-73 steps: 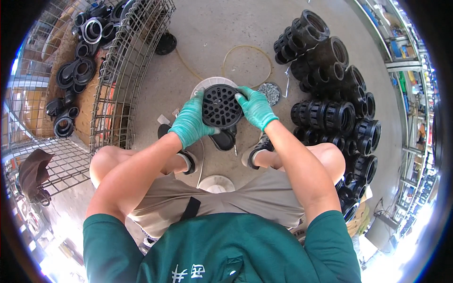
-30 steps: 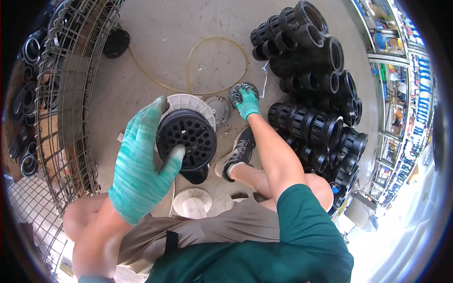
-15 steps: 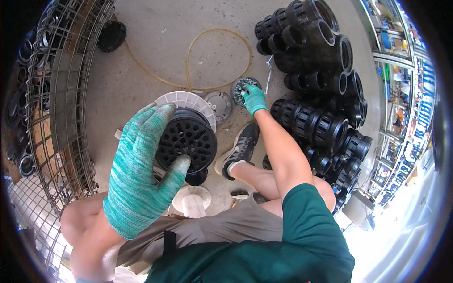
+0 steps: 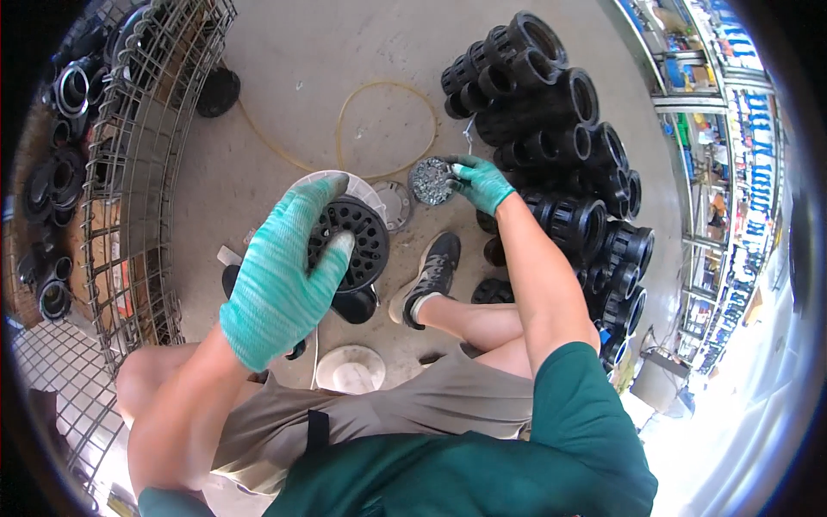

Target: The person places screws into holes on a plastic part, uses an air-powered screwdriver to tighten them, and puts the finished part into a metal wire crate.

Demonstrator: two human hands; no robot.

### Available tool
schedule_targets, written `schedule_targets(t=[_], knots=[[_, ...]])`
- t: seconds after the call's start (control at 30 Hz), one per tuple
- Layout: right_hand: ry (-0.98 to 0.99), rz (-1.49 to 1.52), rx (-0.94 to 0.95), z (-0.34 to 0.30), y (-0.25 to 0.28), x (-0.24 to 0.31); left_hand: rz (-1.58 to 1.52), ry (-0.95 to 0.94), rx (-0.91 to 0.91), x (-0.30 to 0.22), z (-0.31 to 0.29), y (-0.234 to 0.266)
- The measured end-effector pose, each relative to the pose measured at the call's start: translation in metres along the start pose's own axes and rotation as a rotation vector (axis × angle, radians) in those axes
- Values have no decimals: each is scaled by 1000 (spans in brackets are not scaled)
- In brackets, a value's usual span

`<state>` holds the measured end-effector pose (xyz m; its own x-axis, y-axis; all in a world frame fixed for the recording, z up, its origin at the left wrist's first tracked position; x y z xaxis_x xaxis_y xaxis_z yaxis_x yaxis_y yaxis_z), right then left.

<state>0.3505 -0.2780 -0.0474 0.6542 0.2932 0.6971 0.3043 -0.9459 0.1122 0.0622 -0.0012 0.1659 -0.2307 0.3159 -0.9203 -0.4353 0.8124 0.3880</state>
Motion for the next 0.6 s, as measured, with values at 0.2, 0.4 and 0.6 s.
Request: schedule_targets(t=[0.2,0.4,0.6], knots=[[134,20,474,-140,-65,96,-850,594,78,6,-7,-13],[243,-218,530,-274,-116,114,-1185,882,134,-23,-19,-28],[448,-370,548,-293,-126,109,-1260,847,142,-25,-26,-22]])
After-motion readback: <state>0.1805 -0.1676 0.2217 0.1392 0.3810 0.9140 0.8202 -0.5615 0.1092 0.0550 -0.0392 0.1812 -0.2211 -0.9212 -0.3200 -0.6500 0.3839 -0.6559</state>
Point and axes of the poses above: each hand's wrist, its own z-axis towards the middle knuckle, its own y-axis out of the back of the hand, x = y × z, the point moved 2 cm from there along z, towards the middle knuckle, and after that the axes turned 15 degrees about -x, right-handed, at the moved point
